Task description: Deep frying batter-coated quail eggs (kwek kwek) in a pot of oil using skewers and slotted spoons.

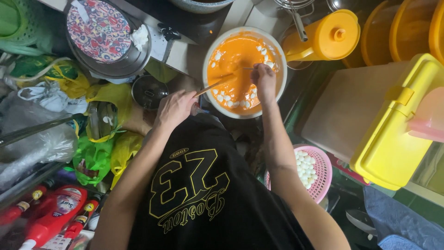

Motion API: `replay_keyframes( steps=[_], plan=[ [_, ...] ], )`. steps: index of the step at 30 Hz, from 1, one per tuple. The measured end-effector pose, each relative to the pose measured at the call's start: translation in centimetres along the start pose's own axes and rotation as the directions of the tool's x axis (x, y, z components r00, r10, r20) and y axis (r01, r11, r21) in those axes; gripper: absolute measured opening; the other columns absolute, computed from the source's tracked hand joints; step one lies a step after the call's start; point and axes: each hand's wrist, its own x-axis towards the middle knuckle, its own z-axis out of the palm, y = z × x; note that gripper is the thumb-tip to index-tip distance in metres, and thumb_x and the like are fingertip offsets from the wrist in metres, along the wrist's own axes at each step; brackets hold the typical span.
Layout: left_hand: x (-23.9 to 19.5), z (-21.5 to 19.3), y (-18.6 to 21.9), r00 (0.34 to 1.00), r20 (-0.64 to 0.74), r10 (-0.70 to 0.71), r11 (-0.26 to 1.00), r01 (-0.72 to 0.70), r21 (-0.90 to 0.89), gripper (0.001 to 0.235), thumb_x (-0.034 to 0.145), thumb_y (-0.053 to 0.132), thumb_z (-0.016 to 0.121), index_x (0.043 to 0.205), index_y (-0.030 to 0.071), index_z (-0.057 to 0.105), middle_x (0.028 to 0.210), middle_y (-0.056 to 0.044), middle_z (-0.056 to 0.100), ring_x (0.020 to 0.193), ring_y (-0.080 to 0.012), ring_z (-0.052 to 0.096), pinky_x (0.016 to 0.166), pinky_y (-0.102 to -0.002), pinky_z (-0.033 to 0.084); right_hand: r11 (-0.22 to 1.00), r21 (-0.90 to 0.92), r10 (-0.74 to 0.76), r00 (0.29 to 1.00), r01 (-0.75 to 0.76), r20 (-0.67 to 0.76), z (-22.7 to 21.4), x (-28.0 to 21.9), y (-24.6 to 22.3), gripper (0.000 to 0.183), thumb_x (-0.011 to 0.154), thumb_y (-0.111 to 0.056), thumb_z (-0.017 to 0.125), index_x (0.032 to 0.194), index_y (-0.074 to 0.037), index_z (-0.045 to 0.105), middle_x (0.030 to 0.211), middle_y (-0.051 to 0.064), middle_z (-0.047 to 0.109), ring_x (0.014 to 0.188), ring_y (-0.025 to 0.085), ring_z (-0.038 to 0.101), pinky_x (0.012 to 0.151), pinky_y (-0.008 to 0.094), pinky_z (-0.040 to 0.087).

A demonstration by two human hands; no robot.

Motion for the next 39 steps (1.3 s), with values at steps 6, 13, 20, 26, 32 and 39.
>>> replay_keyframes(
  steps=[6,13,20,26,32,39],
  plan=[
    [0.8,2.4,-3.0,1.0,-0.025,-0.007,1.0,0.007,0.014,0.026,0.107,0.037,0.054,0.123,0.026,0.071,0.094,-0.012,0.069,0.093,-0.0345,0.073,0.075,-0.047,0.06,0.965,0.178,0.155,0.968,-0.191,0.198,-2.9,-0.2,-2.6,0.027,0.109,-0.018,0.044,0.102,-0.009,0.068,0.076,0.007,0.069,0.07,0.014,0.071,0.063,0.024,0.062],
    [1.3,0.8,-2.7,0.994,-0.094,0.058,0.998,-0.056,0.025,0.024,0.106,0.033,0.06,0.124,0.023,0.072,0.089,-0.01,0.067,0.09,-0.0344,0.072,0.072,-0.046,0.06,0.946,0.147,0.241,0.931,-0.288,0.274,-4.8,-0.8,-0.3,0.027,0.109,-0.022,0.047,0.111,-0.006,0.068,0.081,0.008,0.072,0.073,0.014,0.075,0.064,0.024,0.065],
    [2.2,2.0,-3.2,0.983,-0.149,0.109,0.994,-0.108,0.012,0.025,0.105,0.036,0.062,0.123,0.024,0.072,0.087,-0.008,0.065,0.087,-0.0328,0.072,0.071,-0.046,0.06,0.945,0.136,0.229,0.898,-0.298,0.376,-3.8,-1.8,-0.6,0.033,0.11,-0.028,0.046,0.108,-0.005,0.068,0.075,0.008,0.069,0.067,0.014,0.072,0.058,0.022,0.062],
    [1.1,-0.3,-0.6,0.975,-0.172,0.139,0.99,-0.141,0.003,0.02,0.1,0.017,0.069,0.118,0.008,0.07,0.097,-0.009,0.074,0.081,-0.0276,0.074,0.07,-0.042,0.064,0.921,0.306,-0.364,0.81,0.24,0.459,0.0,-2.6,-14.8,0.036,0.107,-0.038,0.046,0.08,-0.016,0.055,0.075,0.001,0.057,0.069,0.012,0.05,0.071,0.028,0.044],
    [0.8,0.7,-0.8,0.979,-0.163,0.12,0.992,-0.126,-0.03,0.025,0.096,0.013,0.073,0.119,0.004,0.069,0.1,-0.014,0.076,0.082,-0.027,0.075,0.071,-0.04,0.063,0.737,0.06,-0.674,0.725,0.673,0.138,7.9,5.1,-18.7,0.023,0.104,-0.029,0.055,0.098,-0.01,0.065,0.076,0.007,0.067,0.065,0.014,0.063,0.059,0.029,0.053],
    [0.3,1.0,-0.7,0.982,-0.186,0.011,0.997,-0.024,-0.07,0.017,0.097,0.021,0.071,0.11,0.01,0.069,0.091,-0.009,0.07,0.079,-0.0325,0.07,0.058,-0.048,0.054,0.214,-0.088,-0.737,0.22,0.973,0.639,15.4,5.7,-21.3,0.018,0.111,-0.013,0.045,0.106,-0.004,0.06,0.097,0.016,0.066,0.086,0.033,0.065,0.077,0.04,0.048]
  ],
)
